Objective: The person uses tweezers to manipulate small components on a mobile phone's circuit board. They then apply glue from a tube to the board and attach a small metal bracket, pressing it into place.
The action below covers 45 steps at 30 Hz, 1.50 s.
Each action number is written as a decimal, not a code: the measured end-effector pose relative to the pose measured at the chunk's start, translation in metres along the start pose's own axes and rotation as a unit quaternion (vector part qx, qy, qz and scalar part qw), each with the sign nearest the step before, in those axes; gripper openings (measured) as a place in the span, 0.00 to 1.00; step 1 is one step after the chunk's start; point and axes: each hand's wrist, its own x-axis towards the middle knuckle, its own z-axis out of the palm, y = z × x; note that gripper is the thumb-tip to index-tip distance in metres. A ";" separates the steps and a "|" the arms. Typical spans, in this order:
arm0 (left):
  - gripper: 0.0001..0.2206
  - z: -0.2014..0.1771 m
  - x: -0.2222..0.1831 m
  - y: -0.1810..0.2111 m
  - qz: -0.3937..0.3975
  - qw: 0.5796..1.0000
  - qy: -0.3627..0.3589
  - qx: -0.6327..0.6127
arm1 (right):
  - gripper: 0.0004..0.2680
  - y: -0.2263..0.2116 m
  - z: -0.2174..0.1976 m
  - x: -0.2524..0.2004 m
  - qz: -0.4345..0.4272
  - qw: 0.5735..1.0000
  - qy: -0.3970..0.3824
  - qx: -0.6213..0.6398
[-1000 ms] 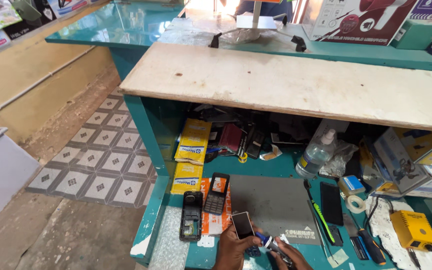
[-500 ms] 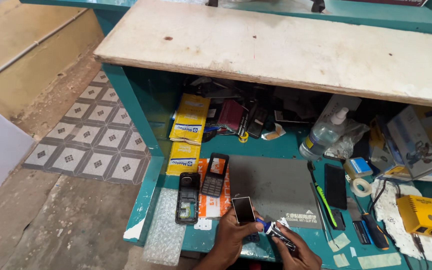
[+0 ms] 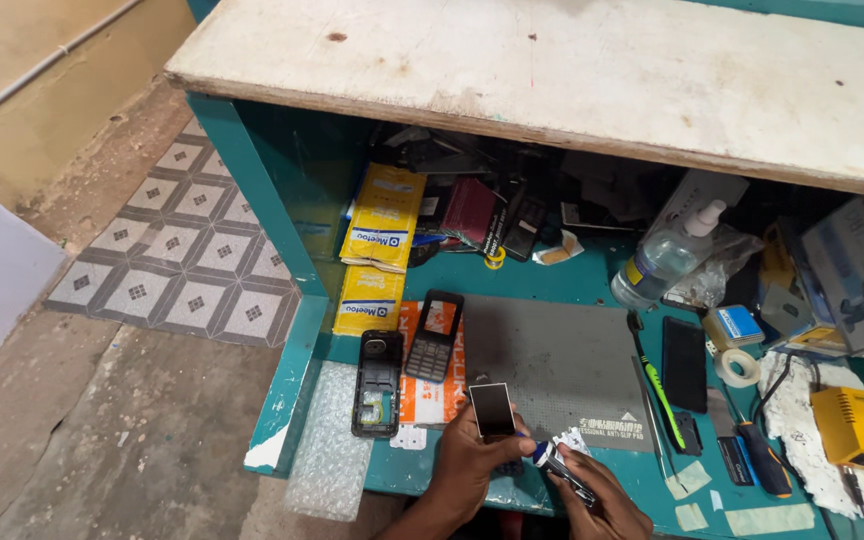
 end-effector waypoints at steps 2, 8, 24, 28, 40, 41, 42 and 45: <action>0.19 0.001 0.000 0.002 0.004 1.000 -0.007 0.000 | 0.12 0.000 -0.003 0.001 0.050 0.998 -0.010 0.026; 0.20 0.003 -0.003 0.009 -0.013 1.000 -0.025 -0.014 | 0.11 -0.003 -0.002 0.004 0.126 0.992 0.008 0.026; 0.18 0.003 -0.001 0.002 0.010 1.000 0.008 -0.014 | 0.13 0.000 -0.004 0.003 0.063 0.997 -0.009 0.034; 0.19 0.003 -0.001 0.000 0.019 0.999 0.013 -0.023 | 0.14 0.002 -0.005 0.001 0.058 0.997 -0.013 0.057; 0.19 0.005 -0.001 0.007 0.022 0.999 0.014 -0.033 | 0.14 -0.004 -0.007 0.003 0.070 0.995 -0.011 0.066; 0.18 0.006 -0.001 0.007 0.025 0.999 0.013 -0.035 | 0.13 -0.004 -0.007 0.004 0.069 0.996 -0.010 0.060; 0.17 0.006 0.000 0.008 0.022 0.999 0.014 -0.040 | 0.13 -0.005 -0.007 0.005 0.069 0.996 -0.009 0.054; 0.16 0.007 0.002 0.010 0.014 0.998 0.015 -0.060 | 0.13 -0.008 -0.010 0.005 0.055 0.998 0.011 0.031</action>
